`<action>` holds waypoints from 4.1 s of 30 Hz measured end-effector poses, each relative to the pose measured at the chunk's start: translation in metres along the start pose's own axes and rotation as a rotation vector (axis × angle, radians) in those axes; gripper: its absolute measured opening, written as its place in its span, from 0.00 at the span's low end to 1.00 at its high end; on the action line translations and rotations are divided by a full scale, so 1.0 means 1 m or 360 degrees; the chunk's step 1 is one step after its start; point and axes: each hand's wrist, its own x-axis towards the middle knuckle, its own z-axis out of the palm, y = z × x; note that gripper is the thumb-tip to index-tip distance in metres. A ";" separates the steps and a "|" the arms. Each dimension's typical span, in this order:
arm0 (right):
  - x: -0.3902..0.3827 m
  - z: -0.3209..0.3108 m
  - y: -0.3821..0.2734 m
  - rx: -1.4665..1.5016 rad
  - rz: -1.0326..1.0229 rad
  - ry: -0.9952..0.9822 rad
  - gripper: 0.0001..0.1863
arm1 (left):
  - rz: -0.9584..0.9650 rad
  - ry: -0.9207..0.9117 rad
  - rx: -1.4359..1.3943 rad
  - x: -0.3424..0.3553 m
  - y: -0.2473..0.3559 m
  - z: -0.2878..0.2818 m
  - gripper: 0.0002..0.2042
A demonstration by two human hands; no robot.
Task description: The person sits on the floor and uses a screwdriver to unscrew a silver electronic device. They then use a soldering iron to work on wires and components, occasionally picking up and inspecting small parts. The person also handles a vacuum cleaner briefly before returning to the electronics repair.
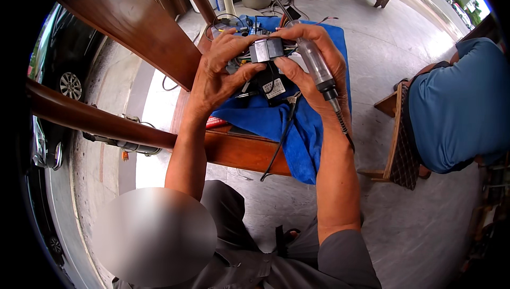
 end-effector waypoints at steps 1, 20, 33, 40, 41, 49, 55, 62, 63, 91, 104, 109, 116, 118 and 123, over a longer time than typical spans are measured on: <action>0.001 -0.001 0.001 -0.0008 -0.0037 -0.0008 0.21 | 0.0023 0.0014 -0.0004 0.001 0.001 0.001 0.23; -0.002 0.003 0.004 -0.0045 0.0130 0.0234 0.17 | 0.0084 0.0515 0.0371 0.007 0.015 0.009 0.23; -0.001 0.019 0.003 0.0082 0.0095 0.0464 0.16 | -0.1098 0.0379 -0.1474 -0.001 0.020 0.028 0.20; -0.005 0.019 0.006 -0.0239 -0.0036 0.0249 0.17 | -0.1150 0.0429 -0.1884 -0.003 0.005 0.016 0.18; -0.006 0.020 0.005 -0.0275 -0.0038 0.0218 0.17 | -0.1128 0.0432 -0.1928 -0.003 0.004 0.014 0.17; -0.006 0.022 -0.009 -0.0227 0.0054 0.0245 0.14 | -0.1040 0.0367 -0.2109 -0.003 -0.001 0.016 0.19; -0.003 0.012 -0.005 0.0002 0.0048 0.0390 0.28 | -0.0933 0.0258 -0.2105 0.001 0.000 0.015 0.21; -0.005 0.010 -0.004 0.0224 0.0165 0.0388 0.35 | -0.0908 0.0238 -0.2199 0.000 0.005 0.014 0.22; -0.005 0.010 -0.005 0.0193 0.0164 0.0379 0.35 | -0.0907 0.0231 -0.2216 0.001 0.005 0.015 0.22; -0.002 0.022 -0.007 -0.0065 0.0200 0.0471 0.22 | -0.0958 0.0168 -0.1566 -0.005 0.016 0.020 0.21; -0.006 0.023 0.008 0.0102 0.0234 0.0400 0.19 | -0.0864 0.0151 -0.1110 -0.008 0.021 0.037 0.14; -0.006 0.026 0.002 -0.0143 0.0149 0.0322 0.17 | -0.0824 0.0215 -0.1091 -0.004 0.026 0.033 0.15; -0.006 0.028 0.005 -0.0041 0.0177 0.0316 0.17 | -0.0872 0.0234 -0.1479 -0.005 0.016 0.031 0.16; -0.006 0.028 0.006 0.0041 0.0208 0.0335 0.17 | -0.0885 0.0191 -0.1592 -0.004 0.013 0.028 0.16; -0.006 0.026 0.007 0.0114 0.0265 0.0356 0.17 | -0.0913 0.0085 -0.1723 -0.001 0.012 0.019 0.15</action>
